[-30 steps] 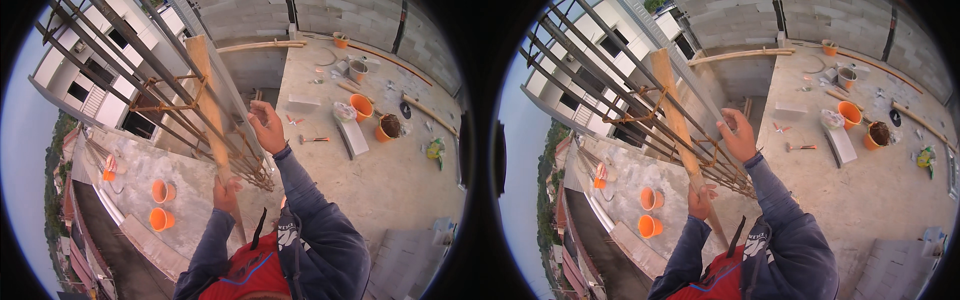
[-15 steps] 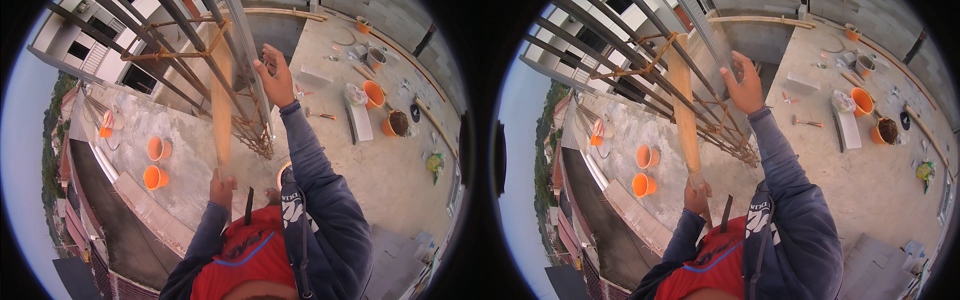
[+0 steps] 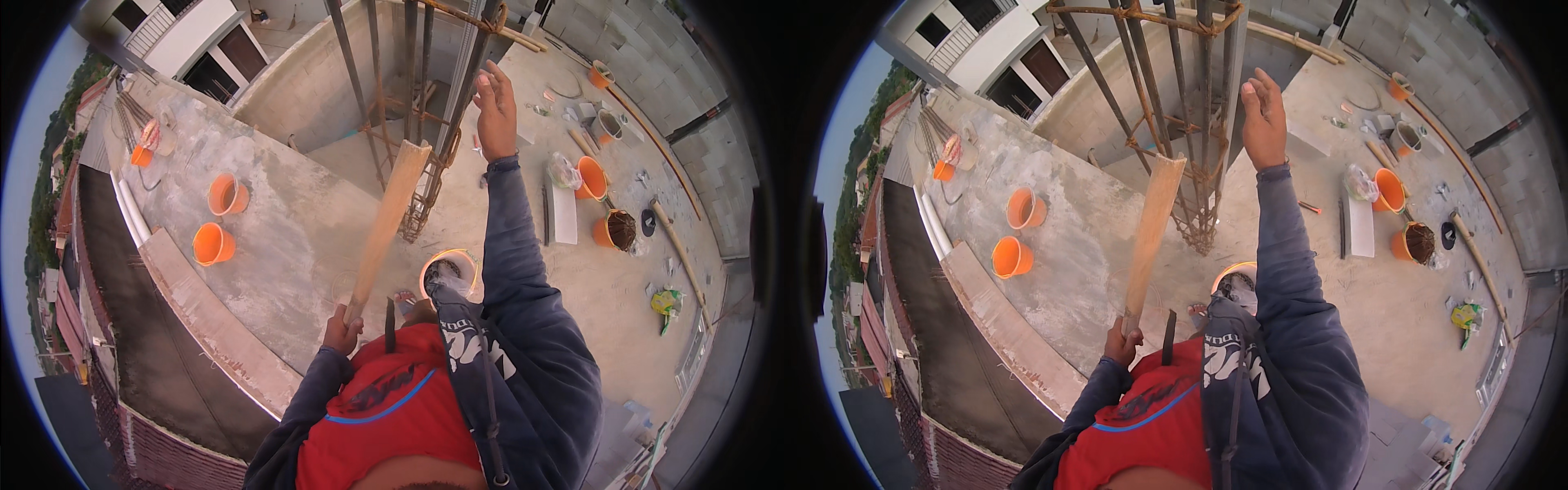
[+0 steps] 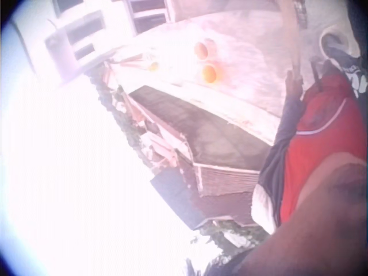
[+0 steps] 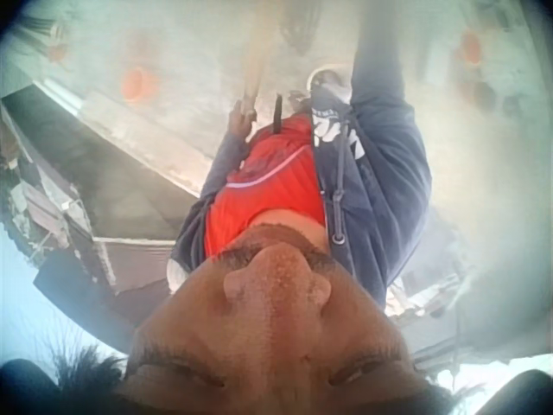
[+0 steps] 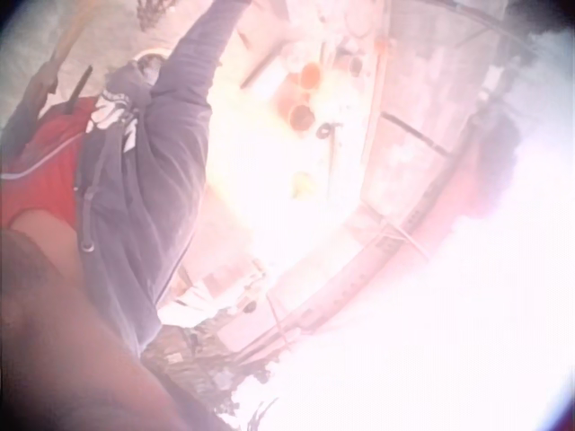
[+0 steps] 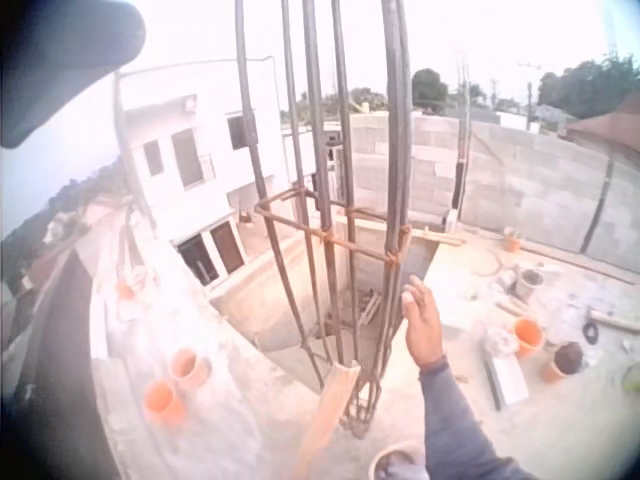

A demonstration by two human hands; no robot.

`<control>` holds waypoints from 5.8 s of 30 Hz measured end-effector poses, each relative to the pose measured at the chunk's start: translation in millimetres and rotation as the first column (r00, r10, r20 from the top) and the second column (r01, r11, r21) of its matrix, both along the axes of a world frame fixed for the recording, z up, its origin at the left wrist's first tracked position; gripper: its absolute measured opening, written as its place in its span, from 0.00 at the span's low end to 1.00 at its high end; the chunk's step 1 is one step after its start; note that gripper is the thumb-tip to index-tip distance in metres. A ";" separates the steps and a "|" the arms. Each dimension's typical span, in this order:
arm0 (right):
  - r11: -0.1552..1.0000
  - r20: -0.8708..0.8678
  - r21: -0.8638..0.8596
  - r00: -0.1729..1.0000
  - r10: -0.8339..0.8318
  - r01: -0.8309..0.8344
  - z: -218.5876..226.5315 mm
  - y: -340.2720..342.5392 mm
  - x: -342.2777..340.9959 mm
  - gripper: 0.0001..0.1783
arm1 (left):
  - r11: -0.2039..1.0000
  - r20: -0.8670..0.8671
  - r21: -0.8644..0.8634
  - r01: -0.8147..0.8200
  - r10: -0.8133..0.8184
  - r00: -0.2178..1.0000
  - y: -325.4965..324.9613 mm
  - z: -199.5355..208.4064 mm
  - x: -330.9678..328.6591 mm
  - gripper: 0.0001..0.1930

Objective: The person assembles a scaffolding structure on a rooftop by positioning wooden planks against vertical metal poles and securing them with wire. They use pliers to twist and tighten the wire around the wood and poles, then use a spirit level to check alignment.

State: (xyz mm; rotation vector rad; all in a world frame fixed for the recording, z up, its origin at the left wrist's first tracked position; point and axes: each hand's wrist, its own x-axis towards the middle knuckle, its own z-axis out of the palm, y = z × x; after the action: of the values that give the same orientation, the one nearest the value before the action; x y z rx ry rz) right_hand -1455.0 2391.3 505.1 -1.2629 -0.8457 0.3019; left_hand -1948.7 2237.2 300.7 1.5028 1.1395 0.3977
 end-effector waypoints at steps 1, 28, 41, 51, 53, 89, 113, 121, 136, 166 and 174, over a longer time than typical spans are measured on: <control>1.000 0.025 -0.009 1.000 -0.006 0.006 1.0 1.8 4.1 0.30 | 1.000 -0.004 0.001 0.014 -0.014 1.000 4.7 2.2 7.0 0.14; 0.996 -0.010 0.047 0.997 0.080 -0.079 1.6 -0.4 -8.1 0.27 | 1.000 -0.255 -0.005 -0.002 0.000 0.967 -36.6 -1.4 18.2 0.18; 0.991 -0.016 0.095 0.996 0.093 -0.091 5.5 -8.7 -3.7 0.31 | 0.999 -0.309 -0.014 -0.049 0.042 0.950 -54.7 36.9 4.7 0.17; 0.990 -0.008 0.052 0.992 0.129 -0.128 -13.8 5.5 -8.2 0.37 | 0.999 -0.355 -0.038 -0.004 -0.010 0.935 -51.4 18.1 5.6 0.18; 0.993 0.016 0.045 0.994 0.107 -0.107 -16.6 10.6 -9.4 0.39 | 1.000 -0.356 -0.021 -0.012 0.004 0.935 -46.0 5.6 7.7 0.18; 0.999 0.002 -0.016 0.999 0.048 -0.048 -20.3 6.7 16.5 0.34 | 0.975 -0.049 0.182 0.127 -0.120 0.992 133.6 -18.2 178.8 0.20; 0.998 -0.075 -0.032 0.996 0.049 -0.052 -54.7 18.3 14.3 0.46 | 0.934 -0.127 0.309 0.177 -0.144 0.981 142.1 -42.5 207.1 0.20; 0.998 -0.119 -0.017 0.991 0.064 -0.067 -65.1 15.2 12.9 0.43 | 0.903 -0.196 0.408 0.137 -0.060 0.979 128.0 -33.3 216.7 0.24; 0.995 -0.153 -0.092 0.988 0.009 -0.023 -86.7 -13.0 6.5 0.40 | 0.918 -0.109 0.342 0.201 -0.174 0.979 139.5 -25.5 205.0 0.19; 0.984 -0.143 0.009 0.974 0.176 -0.177 -114.1 25.1 20.4 0.39 | 0.941 -0.086 0.301 0.154 -0.134 0.987 139.6 -15.3 206.2 0.19; 0.967 -0.085 -0.031 0.965 0.250 -0.253 -112.9 22.4 42.2 0.38 | 0.940 -0.100 0.248 0.235 -0.217 0.971 149.7 -18.0 195.1 0.24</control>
State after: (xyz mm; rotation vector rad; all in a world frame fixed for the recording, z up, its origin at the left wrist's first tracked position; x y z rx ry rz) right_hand -1412.8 2413.7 392.2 -1.1743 -0.9357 0.5727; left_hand -1753.6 2386.9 282.7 1.8694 0.9815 0.3461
